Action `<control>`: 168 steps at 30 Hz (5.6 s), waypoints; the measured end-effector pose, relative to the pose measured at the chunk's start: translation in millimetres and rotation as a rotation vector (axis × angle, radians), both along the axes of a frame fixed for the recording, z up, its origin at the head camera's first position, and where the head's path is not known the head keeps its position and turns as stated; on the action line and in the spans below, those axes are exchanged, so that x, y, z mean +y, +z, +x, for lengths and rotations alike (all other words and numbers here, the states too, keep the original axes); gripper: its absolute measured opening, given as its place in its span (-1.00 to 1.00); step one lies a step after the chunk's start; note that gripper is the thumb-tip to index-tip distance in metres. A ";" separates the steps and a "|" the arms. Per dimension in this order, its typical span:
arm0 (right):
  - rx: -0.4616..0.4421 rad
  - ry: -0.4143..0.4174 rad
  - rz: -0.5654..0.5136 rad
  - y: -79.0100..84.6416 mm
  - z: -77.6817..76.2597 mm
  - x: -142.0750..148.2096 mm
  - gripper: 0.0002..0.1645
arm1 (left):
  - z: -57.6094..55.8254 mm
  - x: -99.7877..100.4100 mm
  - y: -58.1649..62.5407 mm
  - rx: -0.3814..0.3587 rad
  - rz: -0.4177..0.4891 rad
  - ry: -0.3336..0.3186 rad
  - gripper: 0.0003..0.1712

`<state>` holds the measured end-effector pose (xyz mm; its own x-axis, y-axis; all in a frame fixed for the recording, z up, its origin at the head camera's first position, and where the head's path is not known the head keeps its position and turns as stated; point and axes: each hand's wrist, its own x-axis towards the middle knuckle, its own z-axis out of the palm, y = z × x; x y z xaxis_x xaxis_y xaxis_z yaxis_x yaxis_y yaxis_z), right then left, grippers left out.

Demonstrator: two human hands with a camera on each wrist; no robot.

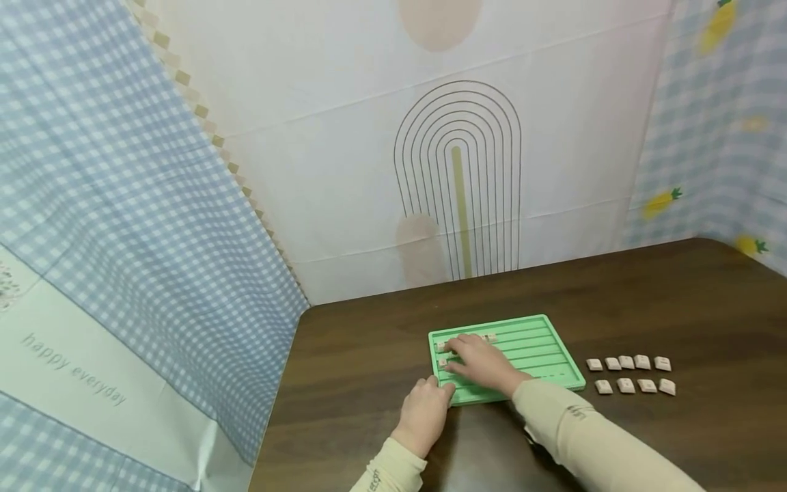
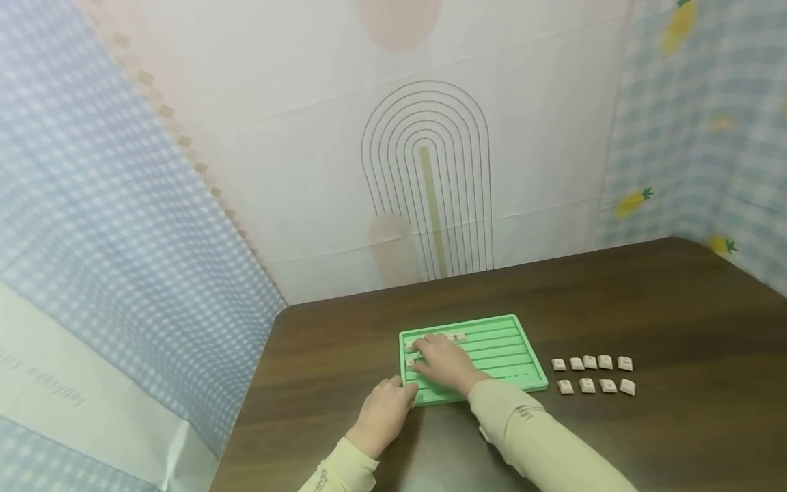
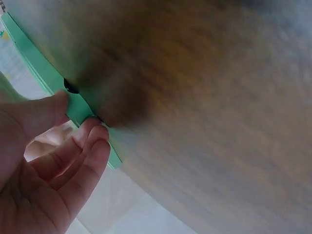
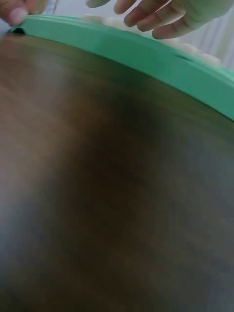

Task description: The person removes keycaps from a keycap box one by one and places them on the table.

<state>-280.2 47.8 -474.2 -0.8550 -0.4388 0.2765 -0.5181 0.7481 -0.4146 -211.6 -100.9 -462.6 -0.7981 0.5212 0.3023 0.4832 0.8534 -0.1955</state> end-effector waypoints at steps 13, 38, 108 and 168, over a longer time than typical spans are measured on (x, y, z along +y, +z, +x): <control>0.043 -0.060 0.037 -1.2 2.7 -17.0 -0.94 | 2.5 11.2 -2.0 0.035 0.017 0.002 -0.92; 0.164 -0.246 0.138 39.3 56.8 190.5 -0.77 | -0.4 -2.6 -3.3 0.013 0.050 -0.019 -0.93; 0.167 -0.201 0.155 6.6 -15.2 69.6 -0.88 | -1.9 3.1 -5.8 0.013 0.080 -0.052 -0.88; 0.013 -0.213 0.174 -0.5 -15.0 48.4 -0.74 | 1.3 1.1 -3.4 0.000 0.053 -0.069 -0.89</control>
<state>-295.2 96.2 -474.7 -0.9299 -0.2918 0.2239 -0.3461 0.9001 -0.2646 -210.3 -99.7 -466.0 -0.7610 0.5580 0.3309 0.5409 0.8274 -0.1514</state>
